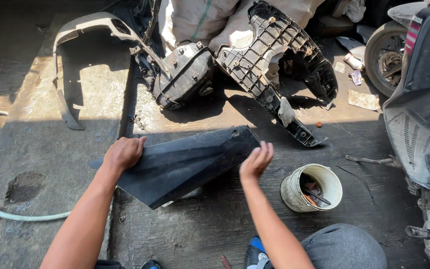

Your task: Cleaning motorcycle plastic body parts using a brush and water from a hose

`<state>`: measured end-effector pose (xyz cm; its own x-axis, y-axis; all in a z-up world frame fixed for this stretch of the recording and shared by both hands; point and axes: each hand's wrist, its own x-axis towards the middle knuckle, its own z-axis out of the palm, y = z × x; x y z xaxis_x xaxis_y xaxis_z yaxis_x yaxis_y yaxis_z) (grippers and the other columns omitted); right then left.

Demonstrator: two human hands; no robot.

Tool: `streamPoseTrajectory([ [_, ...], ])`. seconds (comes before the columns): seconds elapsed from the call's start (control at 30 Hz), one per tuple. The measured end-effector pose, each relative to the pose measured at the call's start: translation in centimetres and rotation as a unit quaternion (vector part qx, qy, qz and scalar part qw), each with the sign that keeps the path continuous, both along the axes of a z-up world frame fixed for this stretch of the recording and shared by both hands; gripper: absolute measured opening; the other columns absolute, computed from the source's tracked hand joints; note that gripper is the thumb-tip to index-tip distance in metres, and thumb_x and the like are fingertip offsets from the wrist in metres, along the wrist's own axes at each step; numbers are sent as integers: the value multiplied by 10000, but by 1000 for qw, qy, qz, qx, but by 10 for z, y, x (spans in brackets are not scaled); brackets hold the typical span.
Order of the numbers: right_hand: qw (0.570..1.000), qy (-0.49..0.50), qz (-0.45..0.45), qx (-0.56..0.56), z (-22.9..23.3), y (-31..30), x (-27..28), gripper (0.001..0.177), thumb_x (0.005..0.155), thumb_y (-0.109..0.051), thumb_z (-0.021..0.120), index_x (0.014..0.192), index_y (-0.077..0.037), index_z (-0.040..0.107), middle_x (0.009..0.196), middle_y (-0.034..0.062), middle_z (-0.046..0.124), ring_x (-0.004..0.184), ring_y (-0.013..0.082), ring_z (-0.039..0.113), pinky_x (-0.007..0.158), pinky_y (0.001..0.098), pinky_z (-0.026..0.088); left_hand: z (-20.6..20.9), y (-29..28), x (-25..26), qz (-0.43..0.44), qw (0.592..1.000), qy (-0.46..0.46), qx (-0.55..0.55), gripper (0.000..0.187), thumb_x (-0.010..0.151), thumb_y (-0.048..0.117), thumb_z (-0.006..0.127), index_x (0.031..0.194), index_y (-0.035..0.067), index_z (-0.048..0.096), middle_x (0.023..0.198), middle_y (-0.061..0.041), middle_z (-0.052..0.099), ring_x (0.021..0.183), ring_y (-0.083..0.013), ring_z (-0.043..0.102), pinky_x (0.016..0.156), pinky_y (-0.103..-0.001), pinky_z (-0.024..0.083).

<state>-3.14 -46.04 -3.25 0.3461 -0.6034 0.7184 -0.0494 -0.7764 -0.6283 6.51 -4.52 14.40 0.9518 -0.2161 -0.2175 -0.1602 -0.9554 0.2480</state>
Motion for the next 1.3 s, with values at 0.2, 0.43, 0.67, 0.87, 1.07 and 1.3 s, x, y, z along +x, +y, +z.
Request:
streamPoseTrajectory([
  [0.2,935,58,296,-185,55,131,-38,566,1049,-418,441,1555,-165,462,1684,161,261,1563,389,162,1234,521,78,10,-6,-6,-8,1000,-5,2,678,1060,519,303,873,51,757,896,-269,754,914,-476,727,782,-548,590],
  [0.43,957,143,138,211,3,12,-15,658,1121,-432,262,1659,-67,160,1655,303,212,1551,429,165,1265,541,38,6,2,-4,-14,1000,1,13,694,1069,527,282,873,40,737,914,-276,750,932,-472,728,803,-535,589],
  [0.67,893,27,209,398,-12,-35,3,362,1088,-444,483,1157,-103,586,1134,85,516,1113,206,441,977,342,305,1,7,-4,5,999,-27,27,681,1061,559,273,878,90,732,930,-240,762,965,-461,727,837,-548,583],
  [0.87,850,16,232,473,-13,-50,27,427,949,-443,773,705,-165,561,574,-13,502,512,89,477,465,191,327,48,24,-7,36,987,-141,60,659,1082,596,280,897,133,711,947,-184,761,981,-411,727,883,-545,523],
  [1.07,795,17,211,568,85,-33,23,426,889,-421,858,764,-87,625,639,91,627,568,168,650,510,283,517,87,-10,-16,46,965,-247,70,555,1095,563,353,1256,102,617,1298,-185,656,1304,-383,559,1079,-609,331],
  [1.3,799,146,46,582,7,-58,27,571,740,-553,951,966,-66,755,950,182,710,945,298,732,810,438,568,-26,-91,-38,-77,980,-161,93,632,1050,565,313,1468,131,502,1517,-164,512,1421,-329,473,1133,-630,296],
])
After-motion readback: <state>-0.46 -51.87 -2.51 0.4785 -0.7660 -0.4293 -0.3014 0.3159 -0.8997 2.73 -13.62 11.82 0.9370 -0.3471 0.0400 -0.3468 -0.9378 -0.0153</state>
